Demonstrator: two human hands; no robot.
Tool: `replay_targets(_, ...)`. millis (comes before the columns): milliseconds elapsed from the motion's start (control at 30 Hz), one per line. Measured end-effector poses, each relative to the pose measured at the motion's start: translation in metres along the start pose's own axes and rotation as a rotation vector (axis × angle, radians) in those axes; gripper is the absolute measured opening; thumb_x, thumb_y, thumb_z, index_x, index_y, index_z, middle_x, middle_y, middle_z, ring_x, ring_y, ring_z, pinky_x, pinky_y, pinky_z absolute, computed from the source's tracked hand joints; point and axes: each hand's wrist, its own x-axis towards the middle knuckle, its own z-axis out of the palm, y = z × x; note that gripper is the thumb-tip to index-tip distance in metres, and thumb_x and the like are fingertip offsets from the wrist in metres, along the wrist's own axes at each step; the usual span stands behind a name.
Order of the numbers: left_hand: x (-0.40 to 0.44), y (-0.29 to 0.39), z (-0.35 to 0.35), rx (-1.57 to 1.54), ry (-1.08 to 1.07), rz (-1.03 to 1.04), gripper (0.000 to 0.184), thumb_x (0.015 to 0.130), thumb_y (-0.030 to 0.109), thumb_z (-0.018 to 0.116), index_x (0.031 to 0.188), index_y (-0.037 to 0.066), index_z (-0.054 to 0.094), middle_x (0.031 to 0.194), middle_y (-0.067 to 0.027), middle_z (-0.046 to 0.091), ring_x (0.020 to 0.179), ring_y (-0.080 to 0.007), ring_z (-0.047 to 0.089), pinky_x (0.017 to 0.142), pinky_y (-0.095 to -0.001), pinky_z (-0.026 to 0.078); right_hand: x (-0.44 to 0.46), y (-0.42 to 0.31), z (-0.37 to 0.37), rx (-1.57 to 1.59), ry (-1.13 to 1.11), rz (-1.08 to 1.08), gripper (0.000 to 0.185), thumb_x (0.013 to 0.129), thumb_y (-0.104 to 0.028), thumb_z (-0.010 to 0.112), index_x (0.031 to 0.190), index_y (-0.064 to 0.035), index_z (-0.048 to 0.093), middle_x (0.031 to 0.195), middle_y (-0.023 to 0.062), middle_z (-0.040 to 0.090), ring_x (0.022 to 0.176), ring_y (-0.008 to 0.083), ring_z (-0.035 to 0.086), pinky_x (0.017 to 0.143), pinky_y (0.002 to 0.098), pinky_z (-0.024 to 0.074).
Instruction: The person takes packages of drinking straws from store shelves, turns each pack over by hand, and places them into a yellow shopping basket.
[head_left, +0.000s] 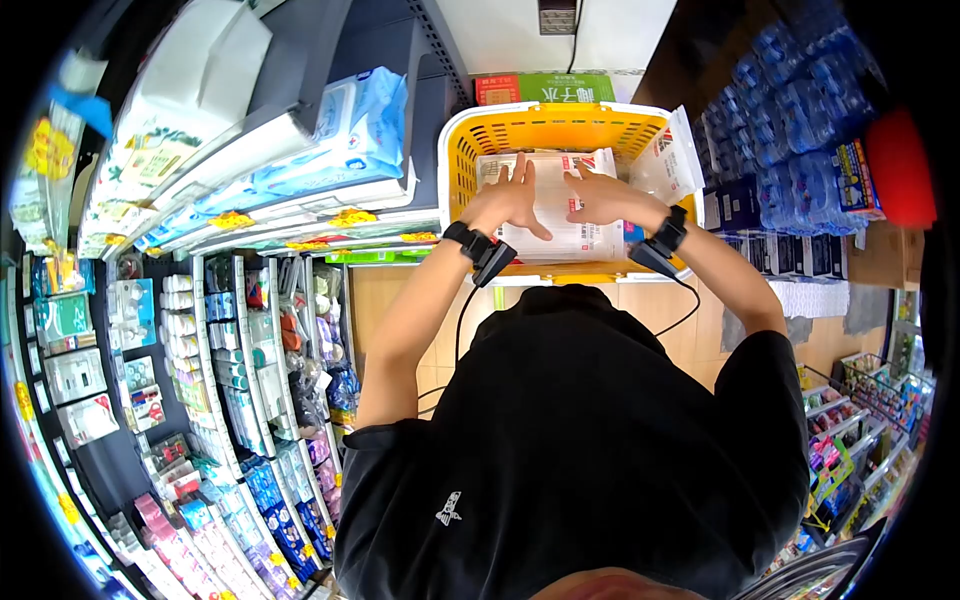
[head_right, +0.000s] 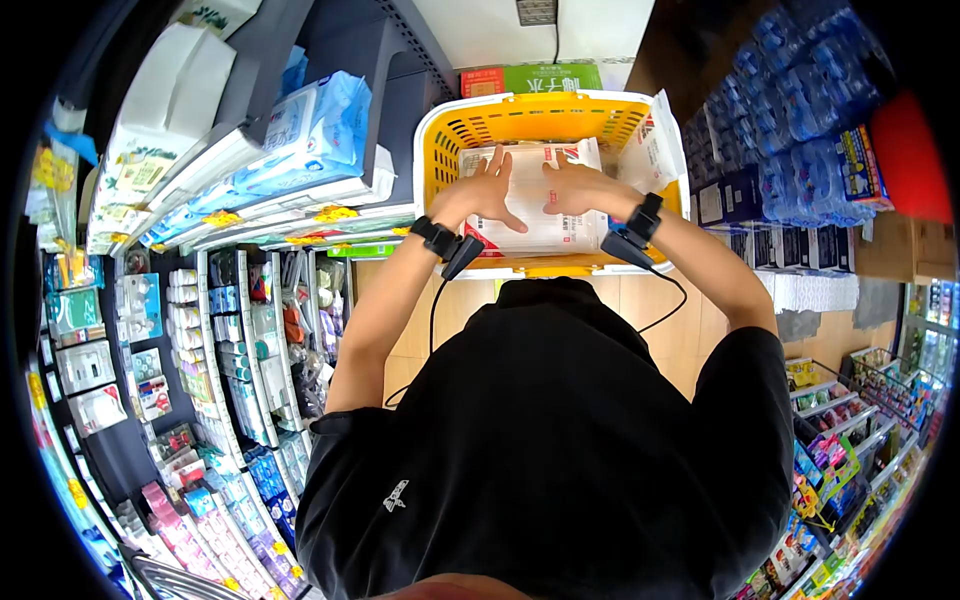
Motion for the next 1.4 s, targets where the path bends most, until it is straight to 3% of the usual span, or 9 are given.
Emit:
replay_targets(67, -0.036, -0.003, -0.018, -0.161, 0.123, 0.148, 0.133, 0.066, 0.069, 0.076, 0.153, -0.011, 0.015, 0.159, -0.0325, 0.014, 0.145, -0.0389, 0.031, 0.116, -0.0383, 0.033, -0.035, -0.034, -0.037, 0.044, -0.015, -0.03, 0.077, 0.089, -0.04, 0.066, 0.146, 0.0045, 0.039, 0.139, 0.0365, 0.045, 0.113, 0.0432, 0.061, 0.099, 0.0409, 0.0474)
replay_targets(167, -0.11, -0.004, -0.029, -0.401, 0.31, 0.234, 0.114, 0.075, 0.062, 0.075, 0.15, -0.01, 0.028, 0.152, -0.0336, 0.034, 0.139, -0.0392, 0.042, 0.114, -0.0396, 0.036, -0.079, -0.065, -0.051, 0.19, 0.117, -0.205, 0.066, 0.095, -0.041, 0.062, 0.143, 0.0009, 0.045, 0.121, 0.0297, 0.063, 0.111, 0.0385, 0.063, 0.095, 0.0423, 0.0488)
replay_targets(233, -0.172, 0.001, -0.029, -0.562, 0.555, 0.29, 0.093, 0.081, 0.053, 0.075, 0.144, -0.006, 0.041, 0.141, -0.0302, 0.049, 0.132, -0.0398, 0.049, 0.108, -0.0407, 0.042, -0.115, -0.1, -0.06, 0.344, 0.217, -0.363, 0.061, 0.096, -0.036, 0.064, 0.144, -0.0039, 0.046, 0.127, 0.0256, 0.061, 0.111, 0.0337, 0.065, 0.094, 0.0418, 0.0512)
replay_targets(300, -0.222, 0.0, -0.023, -0.684, 0.732, 0.341, 0.075, 0.085, 0.037, 0.077, 0.143, 0.001, 0.047, 0.141, -0.0224, 0.053, 0.129, -0.0354, 0.054, 0.106, -0.0379, 0.043, -0.137, -0.132, -0.061, 0.491, 0.218, -0.452, 0.062, 0.095, -0.03, 0.066, 0.145, -0.0033, 0.042, 0.125, 0.0213, 0.063, 0.109, 0.0313, 0.066, 0.091, 0.0425, 0.0532)
replay_targets(367, -0.26, -0.003, -0.009, -0.93, 0.912, 0.343, 0.073, 0.084, 0.027, 0.079, 0.144, 0.002, 0.047, 0.145, -0.0195, 0.051, 0.133, -0.0317, 0.051, 0.108, -0.0385, 0.041, -0.143, -0.157, -0.053, 0.768, 0.156, -0.594, 0.068, 0.092, -0.012, 0.068, 0.15, -0.0048, 0.034, 0.138, 0.0168, 0.057, 0.115, 0.0288, 0.065, 0.094, 0.0392, 0.0536)
replay_targets(500, -0.326, -0.011, 0.032, -1.049, 1.321, 0.305, 0.074, 0.084, 0.009, 0.071, 0.15, 0.002, 0.04, 0.157, -0.0184, 0.037, 0.147, -0.0311, 0.032, 0.117, -0.0424, 0.029, -0.138, -0.211, -0.049, 0.832, 0.081, -0.727, 0.075, 0.091, -0.006, 0.066, 0.154, -0.0039, 0.027, 0.143, 0.0196, 0.053, 0.116, 0.0291, 0.065, 0.094, 0.0374, 0.0523)
replay_targets(867, -0.476, -0.024, 0.159, -1.344, 1.956, 0.066, 0.087, 0.084, 0.045, 0.071, 0.149, -0.001, 0.036, 0.159, -0.0262, 0.027, 0.148, -0.0391, 0.027, 0.116, -0.0522, 0.026, -0.094, -0.389, -0.002, 0.922, -0.384, -1.013, 0.068, 0.091, -0.005, 0.059, 0.154, -0.0022, 0.031, 0.146, 0.0184, 0.049, 0.117, 0.0243, 0.061, 0.095, 0.0349, 0.0488)
replay_targets(1233, -0.599, -0.029, 0.256, -1.259, 2.237, -0.273, 0.081, 0.086, 0.041, 0.065, 0.149, -0.002, 0.037, 0.158, -0.0243, 0.029, 0.145, -0.0352, 0.034, 0.115, -0.0471, 0.03, -0.092, -0.555, 0.072, 1.0, -0.694, -1.211, 0.071, 0.091, -0.007, 0.059, 0.154, -0.0013, 0.026, 0.138, 0.0212, 0.053, 0.109, 0.0251, 0.063, 0.088, 0.0337, 0.051)
replay_targets(1400, -0.607, -0.058, 0.28, -1.307, 2.277, -0.236, 0.087, 0.086, 0.048, 0.065, 0.147, -0.007, 0.037, 0.156, -0.0233, 0.034, 0.143, -0.0343, 0.037, 0.114, -0.0453, 0.032, -0.086, -0.591, 0.082, 0.818, -0.716, -1.181, 0.059, 0.093, -0.003, 0.057, 0.149, 0.0006, 0.04, 0.144, 0.018, 0.049, 0.114, 0.0234, 0.061, 0.092, 0.033, 0.0507)
